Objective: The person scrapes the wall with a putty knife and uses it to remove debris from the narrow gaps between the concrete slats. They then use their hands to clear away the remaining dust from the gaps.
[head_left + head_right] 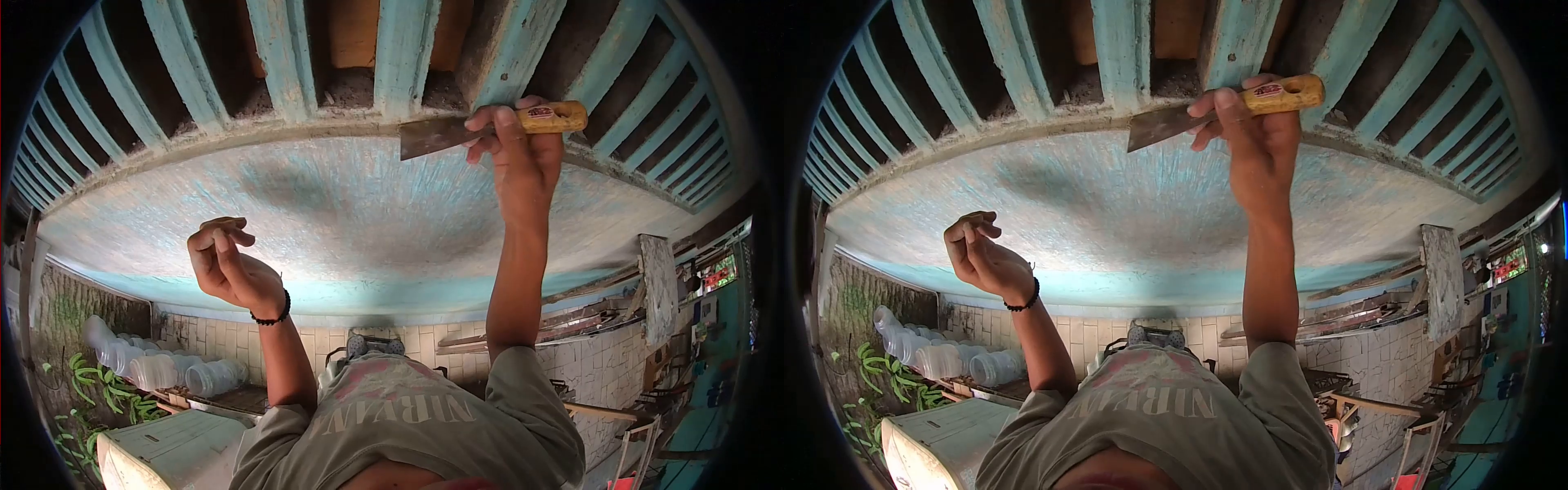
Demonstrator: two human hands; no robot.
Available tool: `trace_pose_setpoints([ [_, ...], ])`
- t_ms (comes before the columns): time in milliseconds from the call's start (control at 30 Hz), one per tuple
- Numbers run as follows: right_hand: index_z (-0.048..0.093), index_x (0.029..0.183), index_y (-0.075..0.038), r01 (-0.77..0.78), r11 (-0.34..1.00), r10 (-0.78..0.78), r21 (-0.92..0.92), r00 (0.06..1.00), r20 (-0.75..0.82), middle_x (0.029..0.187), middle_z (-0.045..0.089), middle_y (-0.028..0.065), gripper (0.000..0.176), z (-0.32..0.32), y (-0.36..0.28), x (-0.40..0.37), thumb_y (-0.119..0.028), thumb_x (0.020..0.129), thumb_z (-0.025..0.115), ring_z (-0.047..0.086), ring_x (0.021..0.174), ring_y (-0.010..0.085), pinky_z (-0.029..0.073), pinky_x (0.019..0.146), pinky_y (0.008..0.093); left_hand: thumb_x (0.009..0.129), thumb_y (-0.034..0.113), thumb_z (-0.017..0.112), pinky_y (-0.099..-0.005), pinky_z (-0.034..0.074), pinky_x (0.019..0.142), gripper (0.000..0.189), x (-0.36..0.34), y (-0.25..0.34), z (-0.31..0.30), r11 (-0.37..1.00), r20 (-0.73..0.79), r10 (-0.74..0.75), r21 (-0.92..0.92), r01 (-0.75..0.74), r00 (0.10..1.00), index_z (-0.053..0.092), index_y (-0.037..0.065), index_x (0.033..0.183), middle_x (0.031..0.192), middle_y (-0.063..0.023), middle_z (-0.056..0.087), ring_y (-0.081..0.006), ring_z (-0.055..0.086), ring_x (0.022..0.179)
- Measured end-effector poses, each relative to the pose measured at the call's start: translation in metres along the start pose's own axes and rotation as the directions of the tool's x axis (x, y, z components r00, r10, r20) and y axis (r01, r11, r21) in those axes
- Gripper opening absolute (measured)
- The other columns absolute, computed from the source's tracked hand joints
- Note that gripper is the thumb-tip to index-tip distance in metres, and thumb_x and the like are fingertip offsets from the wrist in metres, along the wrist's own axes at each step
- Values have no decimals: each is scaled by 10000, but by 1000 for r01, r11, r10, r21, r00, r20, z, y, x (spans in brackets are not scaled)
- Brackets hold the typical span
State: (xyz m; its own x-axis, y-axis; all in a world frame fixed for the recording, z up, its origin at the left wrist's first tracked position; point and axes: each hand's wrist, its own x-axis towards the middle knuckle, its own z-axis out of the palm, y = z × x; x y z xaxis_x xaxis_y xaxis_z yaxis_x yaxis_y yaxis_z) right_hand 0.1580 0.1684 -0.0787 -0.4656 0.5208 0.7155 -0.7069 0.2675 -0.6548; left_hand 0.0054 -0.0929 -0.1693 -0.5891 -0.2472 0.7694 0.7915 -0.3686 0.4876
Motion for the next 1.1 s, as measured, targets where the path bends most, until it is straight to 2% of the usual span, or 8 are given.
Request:
trace_pose_setpoints([
  [200, 510, 1183, -100, 39, 999, -39, 13, 998, -58, 892, 703, 142, 187, -7, -3, 2, -122, 1043, 633, 691, 749, 182, 562, 559, 316, 1020, 136, 544, -321, 464, 726, 160, -1, 6, 0, 999, -51, -41, 29, 42, 998, 566, -3, 946, 813, -135, 631, -168, 552, 706],
  [367, 532, 1159, -99, 14, 1000, -15, -8, 996, -93, 893, 707, 146, 144, -17, -12, 0, -115, 1046, 620, 703, 750, 188, 576, 558, 311, 1009, 114, 504, -371, 490, 788, 158, -5, 2, 6, 999, 18, -35, -3, 35, 999, 583, -13, 960, 833, -134, 624, -200, 557, 738],
  [467, 533, 1160, -97, 11, 999, -8, 41, 998, -61, 904, 710, 146, 137, -17, 2, -3, -119, 1051, 612, 715, 779, 193, 587, 559, 309, 1010, 114, 501, -377, 490, 793, 156, -6, 0, 11, 1000, 30, -11, -16, 11, 999, 577, -8, 949, 817, -134, 618, -203, 559, 743],
  [500, 528, 1185, -89, 33, 997, -36, 69, 999, 35, 913, 716, 145, 152, -11, 13, -2, -108, 1054, 604, 725, 810, 195, 593, 561, 309, 1010, 114, 499, -380, 489, 795, 158, -7, 1, 14, 1000, 17, -24, -15, 24, 1000, 574, -8, 945, 804, -133, 614, -204, 560, 745],
  [633, 497, 1214, -73, 49, 998, -50, 26, 998, 26, 904, 718, 152, 186, 20, 12, -1, -77, 1054, 592, 726, 806, 188, 600, 574, 311, 1006, 109, 513, -356, 504, 770, 140, -8, 7, 25, 1000, -13, -24, 5, 24, 1000, 549, 14, 909, 742, -98, 589, -169, 526, 743],
  [733, 485, 1213, -63, 67, 998, -67, -7, 998, 15, 899, 715, 153, 194, 11, 5, 2, -70, 1053, 594, 721, 798, 187, 600, 577, 310, 1015, 121, 507, -373, 484, 793, 160, -9, 8, 11, 1000, 63, 14, 6, -15, 998, 570, -7, 942, 809, -130, 614, -205, 564, 761],
  [867, 476, 1209, -45, 48, 996, -51, 73, 998, 43, 911, 710, 157, 201, 32, 15, 0, -42, 1044, 593, 726, 827, 194, 606, 587, 311, 1011, 127, 505, -376, 473, 794, 160, -10, 9, 8, 998, -55, -53, 36, 55, 997, 568, 2, 933, 705, -98, 559, -212, 560, 776],
  [1100, 457, 1210, -43, 24, 998, -25, 55, 999, 25, 957, 708, 172, 225, 34, 18, -1, -26, 1036, 599, 729, 852, 201, 616, 604, 309, 999, 122, 511, -376, 481, 793, 146, -5, 17, -3, 996, 10, 1, 86, -2, 1000, 578, 8, 937, 689, -90, 548, -208, 546, 788],
])
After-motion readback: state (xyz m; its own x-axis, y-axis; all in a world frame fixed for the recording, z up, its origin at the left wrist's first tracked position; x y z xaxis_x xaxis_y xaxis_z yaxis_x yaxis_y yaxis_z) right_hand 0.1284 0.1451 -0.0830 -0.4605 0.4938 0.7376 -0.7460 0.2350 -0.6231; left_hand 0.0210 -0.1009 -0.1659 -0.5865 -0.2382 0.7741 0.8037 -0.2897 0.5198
